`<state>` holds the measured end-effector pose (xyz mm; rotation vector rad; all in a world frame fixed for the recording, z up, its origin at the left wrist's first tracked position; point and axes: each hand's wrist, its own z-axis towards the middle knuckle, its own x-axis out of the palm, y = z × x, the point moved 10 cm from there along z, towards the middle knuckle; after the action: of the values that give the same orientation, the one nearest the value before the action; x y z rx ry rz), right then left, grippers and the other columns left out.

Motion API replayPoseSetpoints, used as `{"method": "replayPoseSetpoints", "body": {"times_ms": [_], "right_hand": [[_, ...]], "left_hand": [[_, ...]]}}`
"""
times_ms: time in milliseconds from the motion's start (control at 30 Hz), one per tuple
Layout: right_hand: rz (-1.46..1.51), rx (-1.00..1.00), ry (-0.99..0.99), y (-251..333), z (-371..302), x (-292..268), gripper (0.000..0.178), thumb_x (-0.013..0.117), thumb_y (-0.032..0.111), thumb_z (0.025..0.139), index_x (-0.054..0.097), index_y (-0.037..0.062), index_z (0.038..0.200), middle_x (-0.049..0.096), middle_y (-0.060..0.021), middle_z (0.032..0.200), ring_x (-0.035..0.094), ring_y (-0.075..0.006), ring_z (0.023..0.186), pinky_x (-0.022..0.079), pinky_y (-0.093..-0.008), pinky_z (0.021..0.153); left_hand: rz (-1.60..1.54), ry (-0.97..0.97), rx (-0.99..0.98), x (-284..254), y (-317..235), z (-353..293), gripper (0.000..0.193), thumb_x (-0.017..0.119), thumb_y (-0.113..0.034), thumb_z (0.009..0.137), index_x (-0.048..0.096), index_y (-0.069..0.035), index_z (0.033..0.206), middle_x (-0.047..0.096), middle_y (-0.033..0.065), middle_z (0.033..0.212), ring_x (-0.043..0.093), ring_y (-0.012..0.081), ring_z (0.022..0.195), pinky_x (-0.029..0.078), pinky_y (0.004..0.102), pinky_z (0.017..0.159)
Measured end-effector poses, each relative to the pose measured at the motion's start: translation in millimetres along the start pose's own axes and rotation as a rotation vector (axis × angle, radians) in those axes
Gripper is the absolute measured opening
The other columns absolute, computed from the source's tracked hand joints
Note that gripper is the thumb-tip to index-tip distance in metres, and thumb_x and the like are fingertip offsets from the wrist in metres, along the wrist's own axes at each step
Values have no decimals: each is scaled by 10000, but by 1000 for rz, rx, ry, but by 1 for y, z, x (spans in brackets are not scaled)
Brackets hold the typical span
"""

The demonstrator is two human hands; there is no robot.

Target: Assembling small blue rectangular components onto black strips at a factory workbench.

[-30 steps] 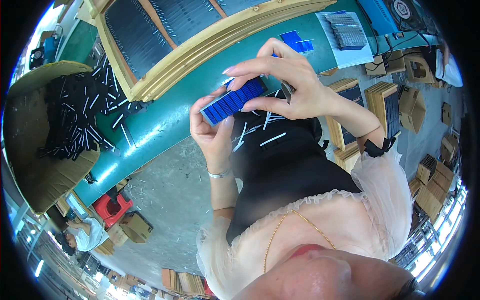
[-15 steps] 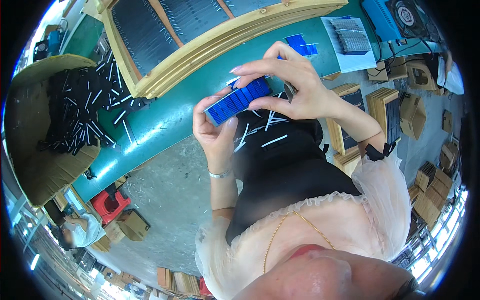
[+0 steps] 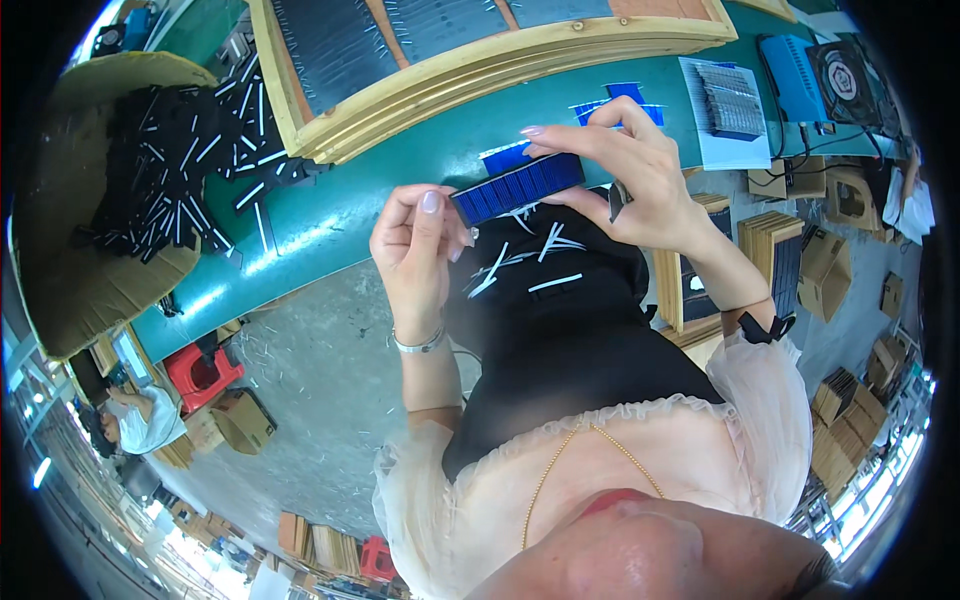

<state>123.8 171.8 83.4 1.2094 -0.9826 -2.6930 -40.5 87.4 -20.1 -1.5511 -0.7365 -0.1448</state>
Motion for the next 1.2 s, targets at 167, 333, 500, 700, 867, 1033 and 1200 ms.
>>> {"method": "replayPoseSetpoints", "body": {"times_ms": [167, 333, 500, 700, 867, 1033, 1200], "right_hand": [[12, 5, 8, 0, 2, 1, 600, 820, 103, 609, 650, 153, 1182, 702, 44, 998, 524, -187, 738, 484, -272, 604], [11, 35, 6, -1, 1, 4, 597, 821, 99, 606, 655, 163, 1176, 706, 55, 932, 529, -185, 731, 489, -272, 607], [-3, 111, 119, -6, 2, 16, 645, 825, 197, 637, 601, 153, 1241, 629, -32, 1153, 550, -241, 949, 490, -342, 809], [28, 225, 4, -11, 9, 20, 601, 800, 308, 713, 580, 143, 1247, 566, -59, 1247, 523, -279, 1097, 439, -380, 932], [181, 430, -96, -39, -2, 26, 451, 785, 259, 756, 597, 110, 1137, 616, -33, 1006, 541, -169, 826, 464, -292, 708], [437, 532, -79, -57, -17, 33, 176, 728, 176, 832, 652, 38, 909, 593, -3, 801, 481, -110, 684, 398, -249, 616], [591, 502, -28, -41, -4, 42, 122, 670, 91, 872, 638, -4, 803, 580, -23, 766, 486, -95, 699, 360, -228, 608]], "left_hand": [[105, -44, 38, 1, -4, 0, 182, 521, -149, 987, 568, 26, 975, 567, 55, 692, 528, 112, 538, 390, 215, 479], [-78, -150, -80, 19, -7, -2, 172, 525, -121, 979, 566, 26, 1061, 648, 85, 841, 561, 96, 584, 399, 195, 480], [206, -83, 6, 12, -4, -3, 132, 605, -38, 924, 589, 40, 1028, 666, 94, 841, 591, 82, 618, 433, 176, 518], [288, -87, 63, 20, -10, -5, 131, 612, -39, 921, 588, 39, 1023, 667, 96, 844, 599, 83, 631, 437, 174, 520], [234, -133, 157, 18, -18, -9, 111, 592, -26, 928, 584, 34, 1021, 669, 113, 870, 595, 91, 628, 435, 178, 516], [165, -128, 137, 8, -15, -10, 127, 608, -20, 913, 591, 20, 1032, 666, 109, 909, 583, 90, 646, 426, 184, 522], [1019, -363, 507, -2, -61, -20, 432, 805, -35, 704, 659, -96, 1107, 652, 39, 942, 450, 87, 740, 382, 205, 619]]}}
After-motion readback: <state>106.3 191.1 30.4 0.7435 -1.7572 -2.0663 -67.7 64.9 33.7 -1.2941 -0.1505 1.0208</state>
